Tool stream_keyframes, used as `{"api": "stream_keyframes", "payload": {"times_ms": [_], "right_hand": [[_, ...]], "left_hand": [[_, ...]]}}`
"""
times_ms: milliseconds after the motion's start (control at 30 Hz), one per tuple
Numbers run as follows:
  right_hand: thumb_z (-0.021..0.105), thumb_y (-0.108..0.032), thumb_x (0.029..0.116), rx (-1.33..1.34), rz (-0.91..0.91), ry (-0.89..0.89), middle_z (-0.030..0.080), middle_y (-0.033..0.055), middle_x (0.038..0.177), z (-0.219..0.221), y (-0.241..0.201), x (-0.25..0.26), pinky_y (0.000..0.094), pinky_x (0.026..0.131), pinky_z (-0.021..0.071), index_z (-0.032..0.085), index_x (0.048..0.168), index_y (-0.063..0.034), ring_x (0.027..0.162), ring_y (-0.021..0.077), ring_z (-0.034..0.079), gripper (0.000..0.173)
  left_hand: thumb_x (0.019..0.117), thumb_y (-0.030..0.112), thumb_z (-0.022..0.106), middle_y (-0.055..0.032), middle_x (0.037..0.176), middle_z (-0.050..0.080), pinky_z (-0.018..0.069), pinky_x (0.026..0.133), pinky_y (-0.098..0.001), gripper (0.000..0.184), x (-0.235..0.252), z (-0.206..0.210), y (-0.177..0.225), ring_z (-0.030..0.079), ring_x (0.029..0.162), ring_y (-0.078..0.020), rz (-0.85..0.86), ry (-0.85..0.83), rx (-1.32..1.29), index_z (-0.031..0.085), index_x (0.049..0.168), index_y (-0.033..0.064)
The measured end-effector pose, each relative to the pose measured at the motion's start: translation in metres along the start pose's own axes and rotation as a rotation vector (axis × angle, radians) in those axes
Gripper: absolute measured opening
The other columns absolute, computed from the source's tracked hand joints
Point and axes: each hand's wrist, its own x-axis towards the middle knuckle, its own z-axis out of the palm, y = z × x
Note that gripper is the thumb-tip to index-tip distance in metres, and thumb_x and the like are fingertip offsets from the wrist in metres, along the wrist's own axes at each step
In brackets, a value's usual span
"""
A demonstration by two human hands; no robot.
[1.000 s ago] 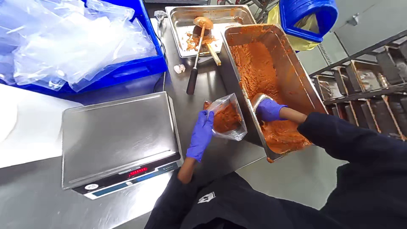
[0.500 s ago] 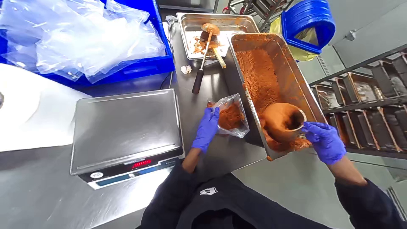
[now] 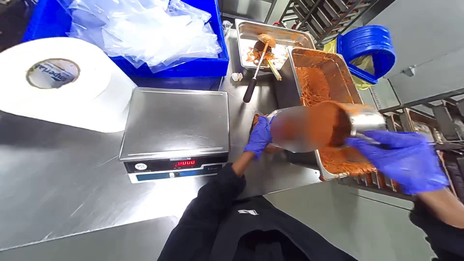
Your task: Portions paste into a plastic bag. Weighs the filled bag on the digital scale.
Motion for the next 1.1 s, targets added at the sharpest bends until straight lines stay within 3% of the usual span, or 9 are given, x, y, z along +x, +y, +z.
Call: {"api": "stream_keyframes", "payload": {"times_ms": [100, 167, 233, 367, 633, 800, 933, 1033, 1100], "right_hand": [[0.066, -0.029, 0.0920, -0.285, -0.143, -0.224, 0.067, 0.0210, 0.067, 0.044, -0.029, 0.012, 0.0621, 0.056, 0.0470, 0.071, 0.076, -0.0005, 0.064, 0.0421, 0.068, 0.033], [0.064, -0.026, 0.0955, -0.422, -0.150, -0.332, 0.067, 0.0264, 0.072, 0.054, -0.044, 0.017, 0.0671, 0.061, 0.0470, 0.071, 0.081, 0.0010, 0.073, 0.0513, 0.068, 0.032], [0.064, -0.024, 0.0954, -0.522, -0.204, -0.342, 0.065, 0.0260, 0.068, 0.055, -0.054, 0.017, 0.0649, 0.058, 0.0472, 0.068, 0.077, 0.0011, 0.070, 0.0516, 0.068, 0.031], [0.063, -0.023, 0.0913, -0.554, -0.345, -0.217, 0.059, 0.0223, 0.057, 0.048, -0.057, 0.011, 0.0592, 0.048, 0.0447, 0.063, 0.068, 0.0002, 0.058, 0.0484, 0.065, 0.033], [0.062, -0.028, 0.0921, -0.438, -0.279, -0.191, 0.059, 0.0204, 0.057, 0.041, -0.049, 0.009, 0.0588, 0.049, 0.0427, 0.063, 0.066, -0.0009, 0.057, 0.0451, 0.064, 0.038], [0.057, -0.031, 0.0901, -0.469, -0.417, -0.073, 0.054, 0.0171, 0.050, 0.047, -0.051, 0.004, 0.0536, 0.041, 0.0400, 0.059, 0.060, -0.0030, 0.049, 0.0413, 0.061, 0.041], [0.061, -0.025, 0.0989, -0.628, -0.185, -0.496, 0.067, 0.0274, 0.075, 0.055, -0.070, 0.017, 0.0644, 0.064, 0.0485, 0.069, 0.083, 0.0016, 0.079, 0.0518, 0.068, 0.032], [0.065, -0.025, 0.0943, -0.578, -0.270, -0.411, 0.065, 0.0250, 0.068, 0.054, -0.065, 0.016, 0.0637, 0.057, 0.0483, 0.069, 0.076, 0.0000, 0.070, 0.0505, 0.068, 0.031], [0.064, -0.027, 0.0968, -0.555, -0.201, -0.432, 0.068, 0.0264, 0.074, 0.053, -0.062, 0.016, 0.0659, 0.062, 0.0482, 0.071, 0.080, 0.0003, 0.076, 0.0519, 0.068, 0.033]], "left_hand": [[0.1110, 0.042, 0.035, -0.0254, 0.123, 0.062, 0.0508, 0.097, -0.0520, 0.055, 0.000, 0.001, 0.001, 0.064, 0.111, -0.0345, -0.013, -0.004, 0.006, 0.052, 0.135, -0.0050], [0.1107, 0.043, 0.036, -0.0256, 0.125, 0.062, 0.0507, 0.097, -0.0531, 0.056, 0.000, 0.001, 0.003, 0.065, 0.111, -0.0352, -0.028, -0.014, 0.012, 0.050, 0.137, -0.0044], [0.1104, 0.044, 0.036, -0.0252, 0.121, 0.063, 0.0519, 0.094, -0.0531, 0.057, -0.001, 0.001, 0.003, 0.066, 0.106, -0.0351, -0.030, -0.019, 0.015, 0.050, 0.137, -0.0040], [0.1107, 0.044, 0.034, -0.0264, 0.126, 0.062, 0.0495, 0.099, -0.0537, 0.058, 0.000, 0.000, 0.003, 0.064, 0.115, -0.0365, -0.025, -0.033, 0.041, 0.049, 0.138, -0.0050], [0.1111, 0.042, 0.034, -0.0256, 0.122, 0.063, 0.0511, 0.096, -0.0532, 0.056, 0.007, -0.001, -0.001, 0.066, 0.108, -0.0354, -0.015, -0.025, 0.014, 0.049, 0.138, -0.0045], [0.1114, 0.041, 0.033, -0.0253, 0.122, 0.063, 0.0517, 0.095, -0.0520, 0.055, 0.008, -0.003, 0.000, 0.067, 0.104, -0.0345, -0.018, -0.026, 0.006, 0.049, 0.138, -0.0048], [0.1111, 0.043, 0.033, -0.0242, 0.120, 0.064, 0.0532, 0.092, -0.0509, 0.057, 0.006, -0.001, 0.000, 0.068, 0.100, -0.0328, -0.036, -0.041, -0.001, 0.047, 0.140, -0.0033], [0.1110, 0.044, 0.032, -0.0260, 0.125, 0.062, 0.0503, 0.098, -0.0531, 0.059, 0.007, -0.003, 0.000, 0.065, 0.112, -0.0358, -0.033, -0.021, 0.010, 0.048, 0.139, -0.0045], [0.1107, 0.045, 0.033, -0.0265, 0.126, 0.062, 0.0493, 0.100, -0.0538, 0.059, 0.006, -0.001, -0.002, 0.064, 0.115, -0.0363, -0.029, -0.020, 0.029, 0.049, 0.139, -0.0048]]}}
